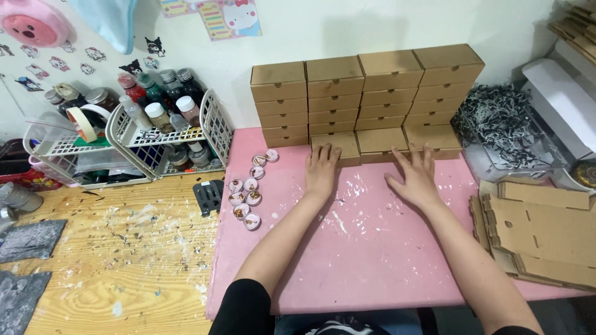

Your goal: The person is assembling small cardboard boxes, placing decorative items or small candles into plastic bags, and then packing them into the assembled boxes.

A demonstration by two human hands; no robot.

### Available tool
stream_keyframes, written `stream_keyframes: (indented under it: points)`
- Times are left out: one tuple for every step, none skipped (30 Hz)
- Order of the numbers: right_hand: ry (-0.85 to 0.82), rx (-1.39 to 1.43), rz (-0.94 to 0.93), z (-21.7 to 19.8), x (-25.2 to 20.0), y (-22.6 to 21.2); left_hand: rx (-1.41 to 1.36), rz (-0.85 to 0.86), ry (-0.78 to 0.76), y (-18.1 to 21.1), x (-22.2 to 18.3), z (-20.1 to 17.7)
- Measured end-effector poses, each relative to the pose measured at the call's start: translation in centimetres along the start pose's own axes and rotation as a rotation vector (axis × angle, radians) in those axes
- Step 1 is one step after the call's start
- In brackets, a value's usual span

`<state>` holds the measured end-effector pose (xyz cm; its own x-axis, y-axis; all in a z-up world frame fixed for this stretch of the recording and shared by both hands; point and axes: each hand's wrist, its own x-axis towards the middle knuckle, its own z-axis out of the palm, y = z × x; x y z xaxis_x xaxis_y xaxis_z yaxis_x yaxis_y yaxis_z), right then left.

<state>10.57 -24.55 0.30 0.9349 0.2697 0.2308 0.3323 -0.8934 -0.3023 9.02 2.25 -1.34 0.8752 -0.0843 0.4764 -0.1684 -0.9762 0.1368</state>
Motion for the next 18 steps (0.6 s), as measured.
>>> stream_keyframes:
  points:
    - [0.001, -0.002, -0.003, 0.0, 0.1, 0.2, 0.000, -0.002, 0.003, 0.2, 0.1, -0.1]
    - [0.014, -0.008, -0.017, 0.1, 0.1, 0.3, 0.027, 0.002, -0.006, 0.4, 0.1, -0.2]
    - [0.026, -0.014, -0.030, 0.3, 0.0, 0.5, 0.054, 0.007, -0.015, 0.6, 0.1, -0.3]
    - [0.023, -0.012, -0.029, 0.3, 0.0, 0.3, 0.055, 0.006, -0.019, 0.5, 0.1, -0.2]
    - [0.022, -0.015, -0.026, 0.2, -0.1, 0.2, 0.051, 0.007, -0.023, 0.4, 0.1, -0.1]
    - [0.022, -0.019, -0.025, 0.1, -0.1, 0.1, 0.047, 0.006, -0.025, 0.4, 0.2, 0.0]
    - [0.019, -0.018, -0.025, 0.0, -0.1, 0.0, 0.048, 0.004, -0.027, 0.2, 0.2, 0.3]
    - [0.005, -0.026, -0.015, -0.1, -0.2, -0.2, 0.022, 0.019, -0.021, -0.1, 0.3, 0.5]
    - [-0.009, -0.033, -0.004, -0.3, -0.2, -0.3, -0.004, 0.033, -0.016, -0.3, 0.2, 0.8]
    - [-0.014, -0.033, -0.009, -0.3, -0.3, -0.3, -0.003, 0.027, -0.017, -0.4, 0.4, 0.0]
    - [-0.010, -0.030, -0.014, -0.4, -0.3, -0.4, -0.119, 0.029, -0.020, -0.5, 0.6, -0.9]
    - [-0.005, -0.029, -0.020, -0.5, -0.3, -0.4, -0.236, 0.030, -0.019, -0.6, 0.9, -1.7]
    - [-0.009, -0.029, -0.026, -0.6, -0.5, -0.3, -0.235, 0.022, -0.018, -1.3, 0.6, -2.3]
    - [0.029, 0.017, -0.039, -0.7, -0.7, -0.2, -0.241, -0.035, -0.023, -2.0, 0.4, -2.9]
    - [0.067, 0.064, -0.051, -0.9, -0.8, 0.0, -0.247, -0.092, -0.028, -2.7, 0.3, -3.5]
    - [0.066, 0.065, -0.051, -0.9, -0.8, -0.1, -0.246, -0.093, -0.030, -3.3, 0.1, -4.5]
    - [0.104, 0.100, -0.070, -1.0, -0.7, -0.2, -0.250, -0.113, -0.061, -3.9, -0.1, -5.5]
    - [0.145, 0.134, -0.085, -1.1, -0.8, -0.2, -0.257, -0.129, -0.093, -4.3, -0.3, -6.4]
